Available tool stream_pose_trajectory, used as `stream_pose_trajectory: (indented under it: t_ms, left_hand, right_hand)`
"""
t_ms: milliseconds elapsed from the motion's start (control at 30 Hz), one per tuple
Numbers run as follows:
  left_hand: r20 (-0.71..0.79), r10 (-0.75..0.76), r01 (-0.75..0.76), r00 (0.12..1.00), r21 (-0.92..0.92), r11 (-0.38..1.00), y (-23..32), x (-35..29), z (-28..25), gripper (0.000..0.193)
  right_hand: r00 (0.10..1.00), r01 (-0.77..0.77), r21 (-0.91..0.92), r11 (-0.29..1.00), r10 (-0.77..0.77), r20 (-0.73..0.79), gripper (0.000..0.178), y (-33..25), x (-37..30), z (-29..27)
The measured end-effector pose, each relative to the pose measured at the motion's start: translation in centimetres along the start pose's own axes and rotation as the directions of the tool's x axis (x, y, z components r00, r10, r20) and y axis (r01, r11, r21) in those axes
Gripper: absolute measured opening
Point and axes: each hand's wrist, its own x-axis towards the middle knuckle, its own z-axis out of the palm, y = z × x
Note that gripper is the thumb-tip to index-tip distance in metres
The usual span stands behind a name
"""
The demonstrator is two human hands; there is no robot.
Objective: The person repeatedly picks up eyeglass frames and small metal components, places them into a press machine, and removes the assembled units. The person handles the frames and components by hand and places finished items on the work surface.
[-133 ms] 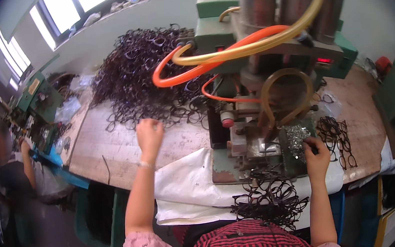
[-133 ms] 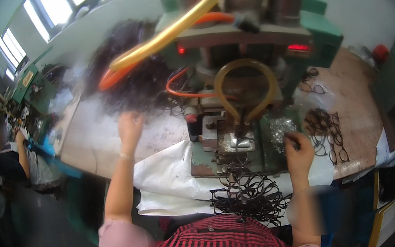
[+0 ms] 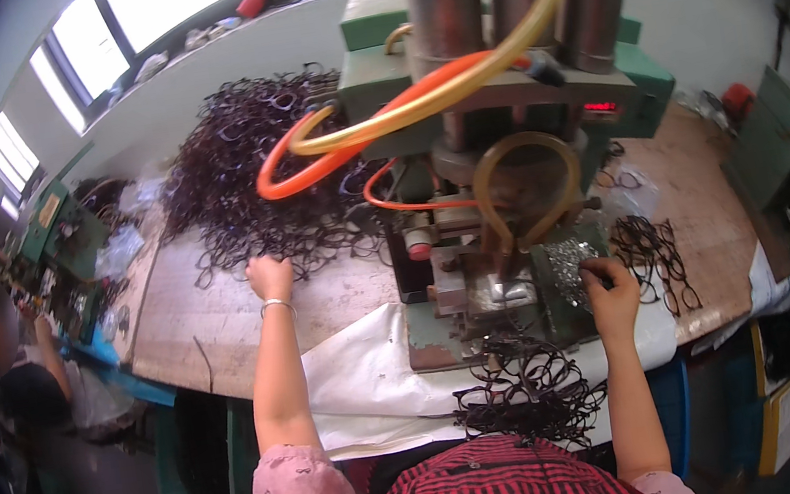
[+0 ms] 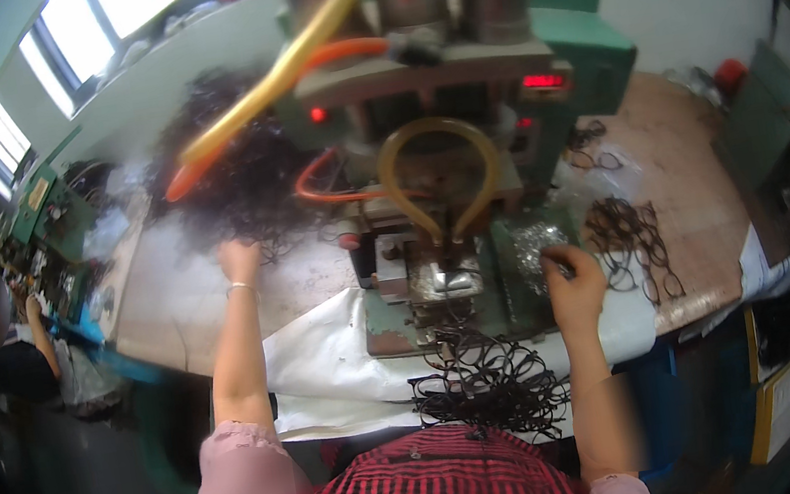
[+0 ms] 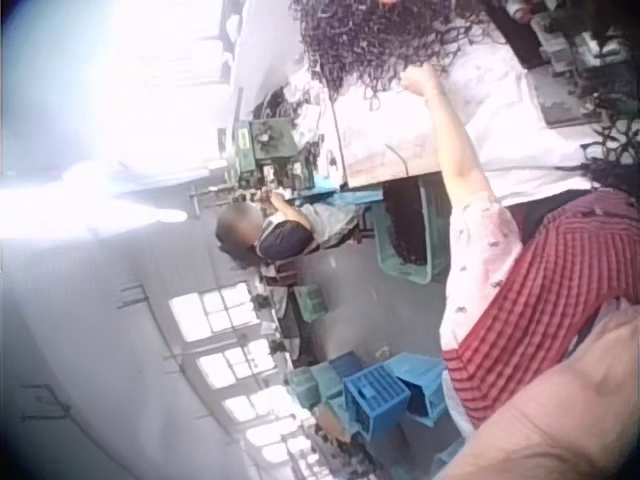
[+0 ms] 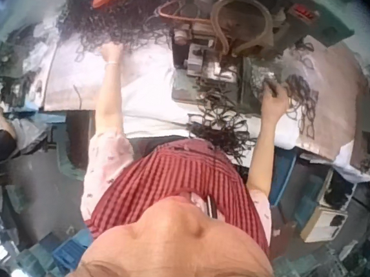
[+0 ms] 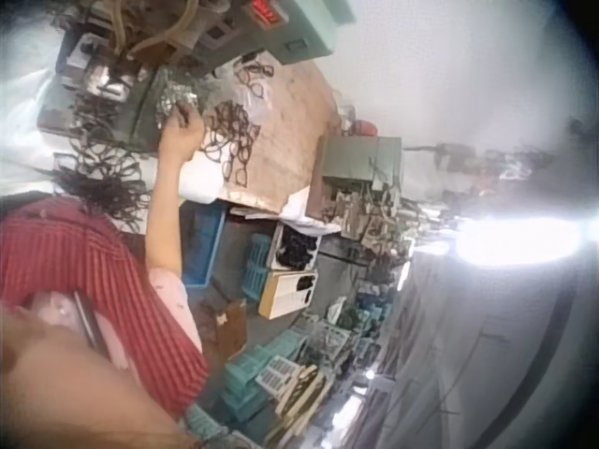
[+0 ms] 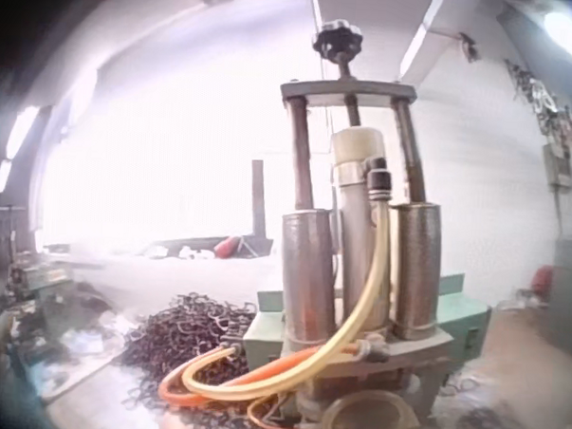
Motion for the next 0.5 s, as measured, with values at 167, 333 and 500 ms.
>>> stream_pose_trajectory:
  t_ms: [167, 333, 500]
  left_hand:
    - [0.161, 0.069, -0.009, 0.985, -0.346, 0.938, 2.0, -6.7, -0.9, 0.024]
    - [0.578, 0.203, 0.554, 0.791, -0.816, 0.163, 1.6, -10.9, -5.8, 0.012]
    - [0.471, 0.34, 0.578, 0.814, -0.714, -0.395, 3.4, -8.2, -10.8, 0.02]
  right_hand:
    - [0.989, -0.049, 0.014, 0.999, 0.05, -0.136, 0.012, 3.8, -3.1, -3.4]
    - [1.0, -0.027, 0.065, 0.998, 0.028, -0.008, 0.012, -2.1, -3.4, -4.5]
    - [0.95, 0.019, 0.384, 0.923, -0.137, 0.281, 0.024, -9.8, 0.3, 0.8]
